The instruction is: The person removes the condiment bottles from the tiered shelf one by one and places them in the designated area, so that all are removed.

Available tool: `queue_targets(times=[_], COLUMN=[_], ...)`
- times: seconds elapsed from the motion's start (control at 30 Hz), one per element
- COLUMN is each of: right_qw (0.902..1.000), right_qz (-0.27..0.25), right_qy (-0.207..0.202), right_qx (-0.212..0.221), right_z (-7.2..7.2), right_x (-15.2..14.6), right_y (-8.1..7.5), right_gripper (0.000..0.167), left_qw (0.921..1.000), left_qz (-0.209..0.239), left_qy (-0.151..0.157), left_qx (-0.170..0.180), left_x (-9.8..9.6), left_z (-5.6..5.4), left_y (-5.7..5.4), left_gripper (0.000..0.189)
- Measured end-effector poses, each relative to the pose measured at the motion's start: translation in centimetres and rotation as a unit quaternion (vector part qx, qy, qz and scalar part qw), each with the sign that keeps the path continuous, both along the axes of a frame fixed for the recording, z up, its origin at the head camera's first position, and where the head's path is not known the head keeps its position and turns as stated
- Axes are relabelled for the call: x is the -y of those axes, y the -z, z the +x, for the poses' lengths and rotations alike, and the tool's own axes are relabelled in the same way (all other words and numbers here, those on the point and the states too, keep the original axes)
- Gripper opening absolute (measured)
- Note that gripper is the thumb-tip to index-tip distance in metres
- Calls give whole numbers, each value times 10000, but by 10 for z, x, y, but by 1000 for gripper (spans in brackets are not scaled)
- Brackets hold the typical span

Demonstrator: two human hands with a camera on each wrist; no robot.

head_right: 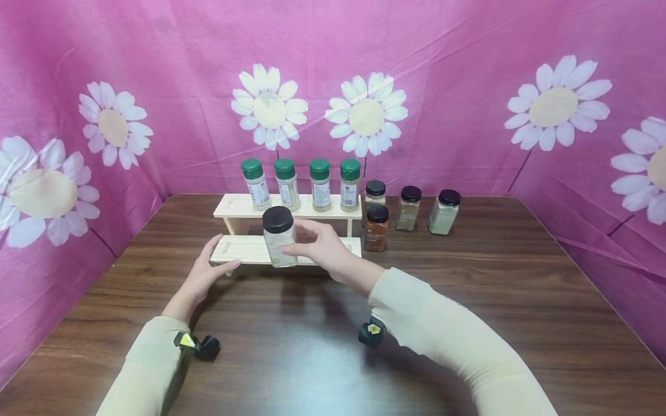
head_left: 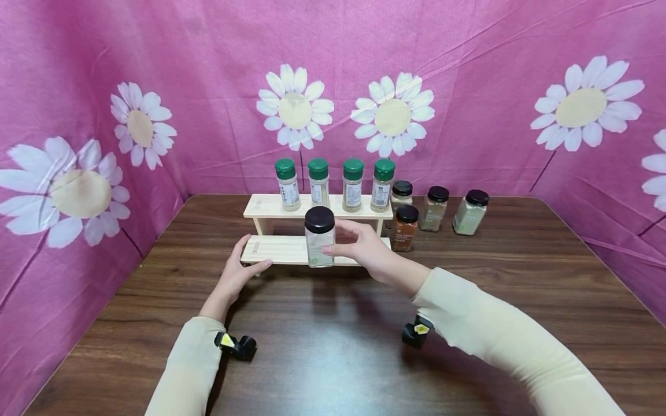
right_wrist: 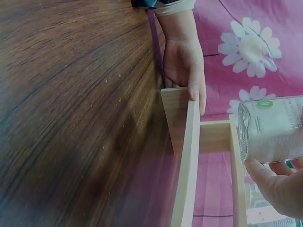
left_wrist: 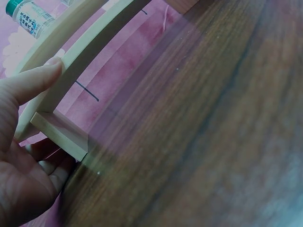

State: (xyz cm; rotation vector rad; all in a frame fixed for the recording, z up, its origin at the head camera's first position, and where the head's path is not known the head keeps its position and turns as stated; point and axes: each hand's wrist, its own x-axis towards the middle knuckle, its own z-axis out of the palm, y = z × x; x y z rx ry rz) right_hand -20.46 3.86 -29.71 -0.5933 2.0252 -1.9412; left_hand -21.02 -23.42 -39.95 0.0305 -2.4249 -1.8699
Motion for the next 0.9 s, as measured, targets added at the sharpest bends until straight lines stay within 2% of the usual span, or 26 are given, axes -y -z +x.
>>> queue_targets(times=[0.23, 0.5, 0.9], right_qw=[10000, 9989, 9962], right_qz=[26, -244, -331], right_qy=[-21, 154, 536], right_qx=[-26, 373, 605], right_z=[1, 0, -3], right_x=[-23, -49, -90], right_y=[2, 9, 23], right_gripper=[50, 55, 51], left_qw=[10000, 10000, 10000], left_qz=[2, 2, 24], left_qy=[-19, -13, -17], left_qx=[-63, -87, -27], left_x=[0, 0, 0], left_z=[0, 0, -1], left_y=[-1, 0, 0], left_gripper=[82, 82, 83])
